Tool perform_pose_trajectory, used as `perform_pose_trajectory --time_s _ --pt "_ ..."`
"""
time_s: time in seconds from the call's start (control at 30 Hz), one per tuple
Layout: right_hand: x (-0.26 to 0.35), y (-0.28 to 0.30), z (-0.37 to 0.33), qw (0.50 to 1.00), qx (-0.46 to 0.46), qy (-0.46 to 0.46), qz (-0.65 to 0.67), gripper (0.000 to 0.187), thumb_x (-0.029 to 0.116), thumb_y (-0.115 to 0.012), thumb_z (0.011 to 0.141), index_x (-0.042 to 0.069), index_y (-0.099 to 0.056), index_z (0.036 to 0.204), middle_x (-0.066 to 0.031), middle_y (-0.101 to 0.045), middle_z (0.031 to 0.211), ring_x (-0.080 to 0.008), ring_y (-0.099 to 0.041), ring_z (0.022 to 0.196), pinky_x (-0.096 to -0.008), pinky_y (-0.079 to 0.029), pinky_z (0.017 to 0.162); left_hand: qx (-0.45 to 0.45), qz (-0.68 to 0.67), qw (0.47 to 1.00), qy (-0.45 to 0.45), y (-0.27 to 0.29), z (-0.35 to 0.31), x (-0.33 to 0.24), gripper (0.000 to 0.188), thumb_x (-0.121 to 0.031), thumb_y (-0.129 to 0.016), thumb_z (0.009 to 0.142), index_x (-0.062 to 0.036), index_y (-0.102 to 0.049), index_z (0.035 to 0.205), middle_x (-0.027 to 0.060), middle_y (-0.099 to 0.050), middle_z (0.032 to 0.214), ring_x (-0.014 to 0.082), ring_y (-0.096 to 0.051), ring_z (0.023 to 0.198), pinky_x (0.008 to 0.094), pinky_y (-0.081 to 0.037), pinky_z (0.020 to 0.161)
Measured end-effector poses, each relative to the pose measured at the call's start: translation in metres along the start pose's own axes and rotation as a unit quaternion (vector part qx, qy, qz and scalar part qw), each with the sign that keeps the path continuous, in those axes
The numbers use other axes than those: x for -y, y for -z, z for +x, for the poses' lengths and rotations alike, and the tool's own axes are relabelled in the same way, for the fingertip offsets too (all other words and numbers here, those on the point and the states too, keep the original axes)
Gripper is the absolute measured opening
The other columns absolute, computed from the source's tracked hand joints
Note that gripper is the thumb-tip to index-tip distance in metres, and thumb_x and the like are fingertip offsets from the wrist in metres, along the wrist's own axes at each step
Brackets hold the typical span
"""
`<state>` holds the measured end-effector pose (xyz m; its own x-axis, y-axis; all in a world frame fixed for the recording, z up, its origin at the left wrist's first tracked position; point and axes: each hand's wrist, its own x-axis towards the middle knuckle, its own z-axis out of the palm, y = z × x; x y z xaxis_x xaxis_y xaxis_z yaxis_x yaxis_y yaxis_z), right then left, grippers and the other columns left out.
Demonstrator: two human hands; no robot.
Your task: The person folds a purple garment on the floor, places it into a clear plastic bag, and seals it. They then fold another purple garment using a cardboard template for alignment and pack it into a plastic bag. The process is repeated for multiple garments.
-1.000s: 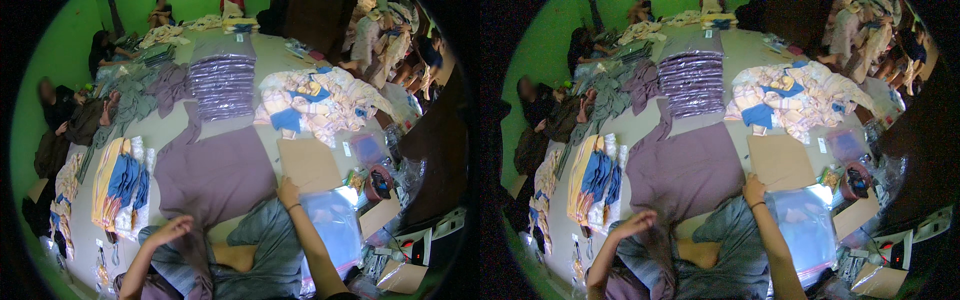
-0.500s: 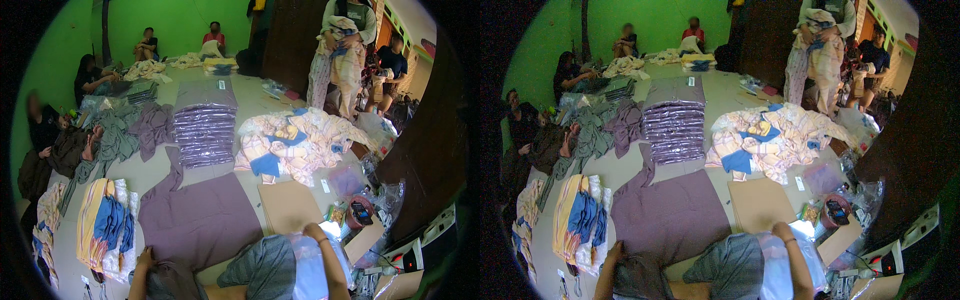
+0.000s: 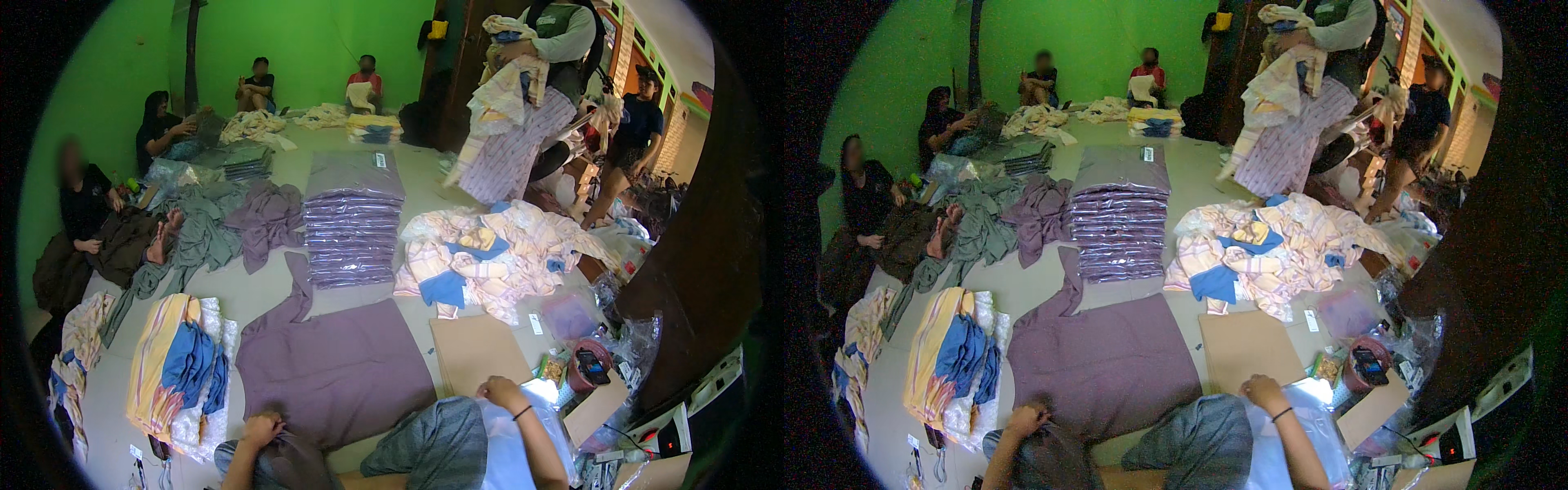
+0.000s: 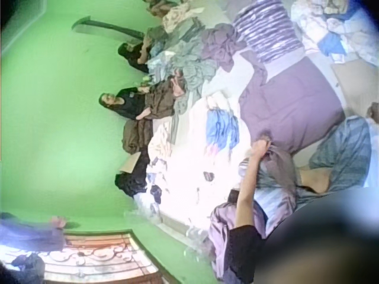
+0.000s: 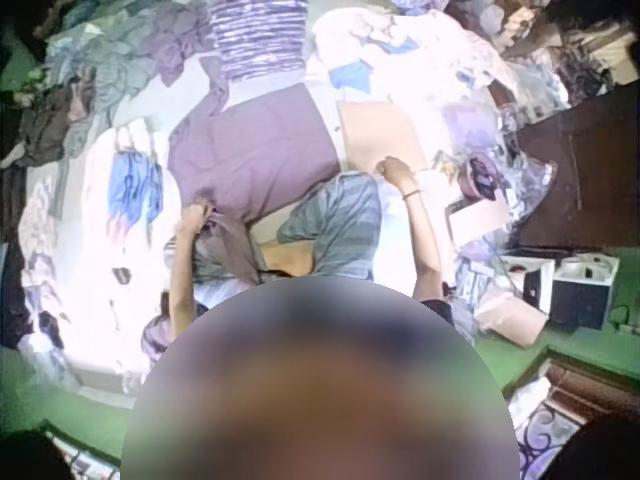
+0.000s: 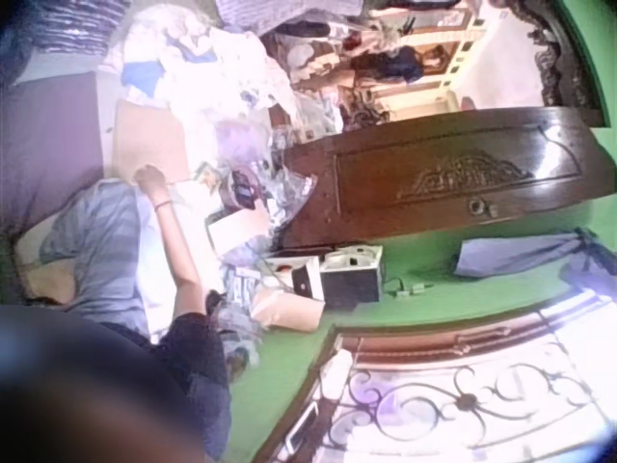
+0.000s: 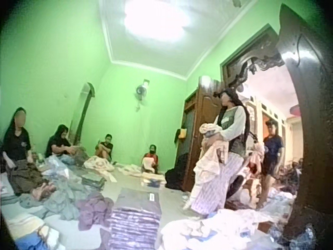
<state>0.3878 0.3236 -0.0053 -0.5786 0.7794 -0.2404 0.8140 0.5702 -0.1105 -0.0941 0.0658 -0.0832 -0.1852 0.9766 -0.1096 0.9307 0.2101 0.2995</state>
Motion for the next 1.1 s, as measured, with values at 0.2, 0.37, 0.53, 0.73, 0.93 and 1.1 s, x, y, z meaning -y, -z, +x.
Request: perform_pose_trajectory --time_s 0.2,0.37,0.53,0.73,0.93,1.1 --pt "0.104 -0.044 0.039 0.976 -0.022 0.069 -0.206 0.021 0.021 -0.049 0.074 0.006 -0.062 0.082 -0.0108 -0.061 0.084 -0.0268 -0.057 0.078 -0.0390 -0.043 0.069 0.050 -0.048 0.997 0.012 0.007 -0.016 -0.011 0.033 -0.039 -0.053 0.074 -0.0079 -0.058 0.081 0.0121 -0.060 0.080 0.0311 -0.057 0.076 0.0386 -0.044 0.067" --pt "0.111 -0.027 0.056 0.978 0.029 0.049 0.202 0.022 0.019 -0.048 0.080 0.002 -0.057 0.089 -0.0120 -0.060 0.083 -0.0244 -0.058 0.074 -0.0336 -0.046 0.064 0.088 -0.085 0.986 0.108 0.004 -0.024 -0.017 0.034 -0.040 -0.049 0.073 -0.0112 -0.059 0.090 0.0147 -0.060 0.086 0.0332 -0.056 0.083 0.0399 -0.044 0.072" --pt "0.082 0.013 0.029 0.928 0.000 0.122 0.351 0.022 0.017 -0.054 0.078 0.002 -0.055 0.093 -0.0121 -0.059 0.079 -0.0211 -0.057 0.069 -0.0310 -0.044 0.065 0.146 -0.048 0.978 0.138 -0.008 -0.024 -0.002 0.034 -0.030 -0.052 0.065 -0.0140 -0.058 0.094 0.0130 -0.059 0.091 0.0305 -0.055 0.087 0.0377 -0.043 0.074" --pt "0.093 0.021 0.020 0.905 -0.169 0.112 0.375 0.018 0.013 -0.055 0.076 0.002 -0.055 0.090 -0.0125 -0.058 0.082 -0.0227 -0.057 0.073 -0.0305 -0.044 0.066 0.222 -0.135 0.961 0.097 -0.028 -0.008 0.014 0.036 -0.026 -0.054 0.058 -0.0128 -0.056 0.092 0.0123 -0.059 0.090 0.0280 -0.056 0.084 0.0346 -0.043 0.071" --pt "0.155 -0.053 0.065 0.988 0.079 0.112 0.075 0.026 0.022 -0.058 0.072 0.006 -0.056 0.093 -0.0129 -0.055 0.095 -0.0269 -0.052 0.092 -0.0392 -0.043 0.075 0.188 -0.082 0.963 0.174 -0.012 -0.016 -0.003 0.034 -0.026 -0.052 0.061 -0.0125 -0.056 0.092 0.0137 -0.059 0.090 0.0305 -0.055 0.085 0.0359 -0.042 0.074" --pt "0.185 -0.101 0.072 0.994 0.036 0.077 -0.068 0.020 0.017 -0.053 0.074 0.012 -0.056 0.093 -0.0116 -0.054 0.098 -0.0250 -0.052 0.094 -0.0405 -0.042 0.076 0.012 -0.064 0.983 0.174 0.001 -0.026 -0.015 0.028 -0.028 -0.044 0.068 -0.0130 -0.061 0.084 0.0142 -0.060 0.085 0.0303 -0.055 0.084 0.0414 -0.037 0.080"
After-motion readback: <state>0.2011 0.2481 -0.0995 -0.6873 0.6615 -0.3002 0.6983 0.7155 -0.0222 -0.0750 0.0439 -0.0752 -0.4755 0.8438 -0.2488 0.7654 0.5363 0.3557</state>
